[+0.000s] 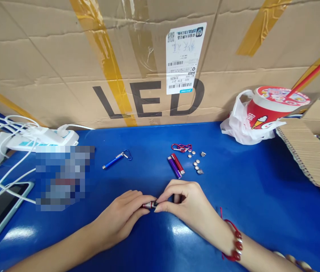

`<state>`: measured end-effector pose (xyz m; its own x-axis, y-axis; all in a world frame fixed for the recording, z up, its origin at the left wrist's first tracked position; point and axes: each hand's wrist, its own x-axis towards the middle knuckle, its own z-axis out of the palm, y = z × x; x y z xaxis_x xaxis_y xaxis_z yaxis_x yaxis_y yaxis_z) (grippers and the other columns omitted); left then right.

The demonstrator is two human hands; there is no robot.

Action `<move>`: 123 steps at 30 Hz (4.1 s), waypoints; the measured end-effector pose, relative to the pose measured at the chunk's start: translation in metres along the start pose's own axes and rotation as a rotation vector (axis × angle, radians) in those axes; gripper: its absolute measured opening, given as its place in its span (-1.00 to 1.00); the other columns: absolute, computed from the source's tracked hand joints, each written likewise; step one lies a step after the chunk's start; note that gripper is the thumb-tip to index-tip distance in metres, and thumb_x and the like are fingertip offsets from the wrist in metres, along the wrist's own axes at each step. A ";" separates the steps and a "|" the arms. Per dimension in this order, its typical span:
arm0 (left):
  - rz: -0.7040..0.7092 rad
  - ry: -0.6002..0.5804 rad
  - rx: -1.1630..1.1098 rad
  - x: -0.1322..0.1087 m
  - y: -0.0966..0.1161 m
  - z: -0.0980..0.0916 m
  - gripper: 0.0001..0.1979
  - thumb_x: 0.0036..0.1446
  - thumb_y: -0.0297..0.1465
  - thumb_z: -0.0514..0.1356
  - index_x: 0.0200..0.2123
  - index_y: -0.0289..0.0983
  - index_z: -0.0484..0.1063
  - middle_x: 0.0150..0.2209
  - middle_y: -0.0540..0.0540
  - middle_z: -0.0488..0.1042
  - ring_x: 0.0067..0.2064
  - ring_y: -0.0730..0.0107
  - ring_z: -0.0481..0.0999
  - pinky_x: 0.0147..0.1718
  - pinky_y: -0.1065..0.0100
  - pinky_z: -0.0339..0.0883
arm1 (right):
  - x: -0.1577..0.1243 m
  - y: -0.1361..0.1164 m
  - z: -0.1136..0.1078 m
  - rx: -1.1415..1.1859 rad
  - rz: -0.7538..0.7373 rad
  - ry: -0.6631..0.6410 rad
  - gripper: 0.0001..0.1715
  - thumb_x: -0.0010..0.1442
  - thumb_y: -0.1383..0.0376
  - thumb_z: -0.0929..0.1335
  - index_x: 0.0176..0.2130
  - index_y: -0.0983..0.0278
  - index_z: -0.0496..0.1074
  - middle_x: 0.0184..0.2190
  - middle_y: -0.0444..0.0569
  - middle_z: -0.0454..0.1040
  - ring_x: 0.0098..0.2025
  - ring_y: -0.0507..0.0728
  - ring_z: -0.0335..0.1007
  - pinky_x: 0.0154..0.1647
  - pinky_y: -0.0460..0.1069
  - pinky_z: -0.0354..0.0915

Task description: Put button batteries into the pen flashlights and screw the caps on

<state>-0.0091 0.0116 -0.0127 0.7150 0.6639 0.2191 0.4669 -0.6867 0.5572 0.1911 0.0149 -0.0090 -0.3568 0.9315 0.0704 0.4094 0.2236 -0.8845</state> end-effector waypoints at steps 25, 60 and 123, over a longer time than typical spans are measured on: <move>0.009 0.039 -0.111 -0.002 0.001 0.000 -0.81 0.29 -0.47 -0.09 -0.21 -0.30 0.30 -0.39 -0.07 0.43 -0.37 0.37 0.38 -0.35 0.36 0.29 | -0.010 -0.010 0.005 -0.768 -0.530 -0.075 -0.54 0.30 0.41 0.05 -0.48 0.28 0.36 -0.60 -0.13 0.38 -0.66 -0.01 0.22 -0.62 -0.06 0.04; -0.162 0.199 -0.288 -0.003 0.004 0.001 -0.84 0.21 -0.54 0.02 -0.17 -0.27 0.31 -0.26 -0.04 0.45 -0.25 0.45 0.43 -0.23 0.46 0.28 | -0.011 -0.010 0.000 -0.360 -0.444 0.203 -0.84 0.18 0.28 0.32 -0.29 0.23 0.52 -0.40 -0.12 0.51 -0.43 -0.05 0.43 -0.41 -0.17 0.33; -0.009 0.118 -0.157 -0.006 0.004 0.004 -0.92 0.25 -0.48 -0.02 -0.24 -0.28 0.24 -0.37 -0.07 0.47 -0.43 0.41 0.47 -0.44 0.44 0.33 | -0.010 -0.011 -0.002 -0.144 -0.437 0.145 -0.82 0.19 0.33 0.31 -0.29 0.24 0.54 -0.43 -0.08 0.49 -0.46 -0.02 0.44 -0.47 -0.17 0.38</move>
<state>-0.0092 0.0041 -0.0154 0.6406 0.7063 0.3012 0.3794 -0.6322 0.6756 0.1920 0.0039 0.0007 -0.4045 0.7694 0.4944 0.3628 0.6312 -0.6855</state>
